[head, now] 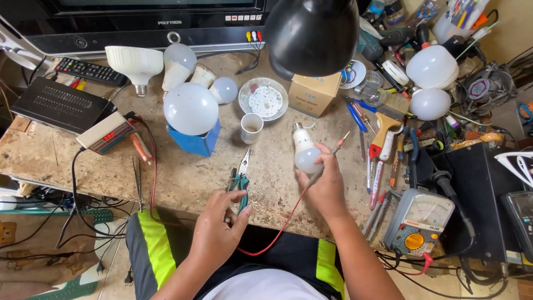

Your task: Testing and repairing light bulbs and electronic components at a workbench using a soldering iron and multimeter.

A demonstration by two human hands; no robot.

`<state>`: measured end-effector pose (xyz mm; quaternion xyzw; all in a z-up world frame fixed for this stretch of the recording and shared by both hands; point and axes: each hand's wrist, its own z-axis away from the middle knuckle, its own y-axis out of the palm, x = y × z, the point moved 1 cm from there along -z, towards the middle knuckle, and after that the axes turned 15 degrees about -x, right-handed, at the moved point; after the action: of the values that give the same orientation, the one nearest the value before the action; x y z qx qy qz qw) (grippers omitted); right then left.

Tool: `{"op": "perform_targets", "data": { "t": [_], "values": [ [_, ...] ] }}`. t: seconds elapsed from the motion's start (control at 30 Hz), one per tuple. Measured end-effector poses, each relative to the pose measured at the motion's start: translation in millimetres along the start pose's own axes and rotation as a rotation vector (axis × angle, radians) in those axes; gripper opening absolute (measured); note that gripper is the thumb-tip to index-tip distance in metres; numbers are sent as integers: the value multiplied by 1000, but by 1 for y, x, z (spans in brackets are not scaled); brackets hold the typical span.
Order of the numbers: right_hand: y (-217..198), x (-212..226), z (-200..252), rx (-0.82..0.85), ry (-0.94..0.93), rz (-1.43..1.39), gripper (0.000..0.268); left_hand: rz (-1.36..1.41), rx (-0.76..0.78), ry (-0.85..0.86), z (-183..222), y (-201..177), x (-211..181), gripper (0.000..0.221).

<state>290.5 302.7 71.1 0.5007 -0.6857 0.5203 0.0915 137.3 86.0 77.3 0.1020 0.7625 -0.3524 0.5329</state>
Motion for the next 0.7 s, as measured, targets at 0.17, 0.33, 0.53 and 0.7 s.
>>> {"op": "perform_targets", "data": {
  "t": [0.17, 0.33, 0.53, 0.7],
  "values": [
    [-10, -12, -20, -21, 88, -84, 50, 70, 138, -64, -3, 22, -14, 38],
    [-37, 3, 16, -139, 127, -184, 34, 114, 245, -223, -7, 43, -31, 51],
    [-31, 21, 88, 46, 193, -526, 32, 239, 356, -340, -17, 64, -71, 66],
    [-24, -11, 104, -48, 325, -434, 32, 350, 464, -392, -19, 79, -81, 67]
  ]
}}
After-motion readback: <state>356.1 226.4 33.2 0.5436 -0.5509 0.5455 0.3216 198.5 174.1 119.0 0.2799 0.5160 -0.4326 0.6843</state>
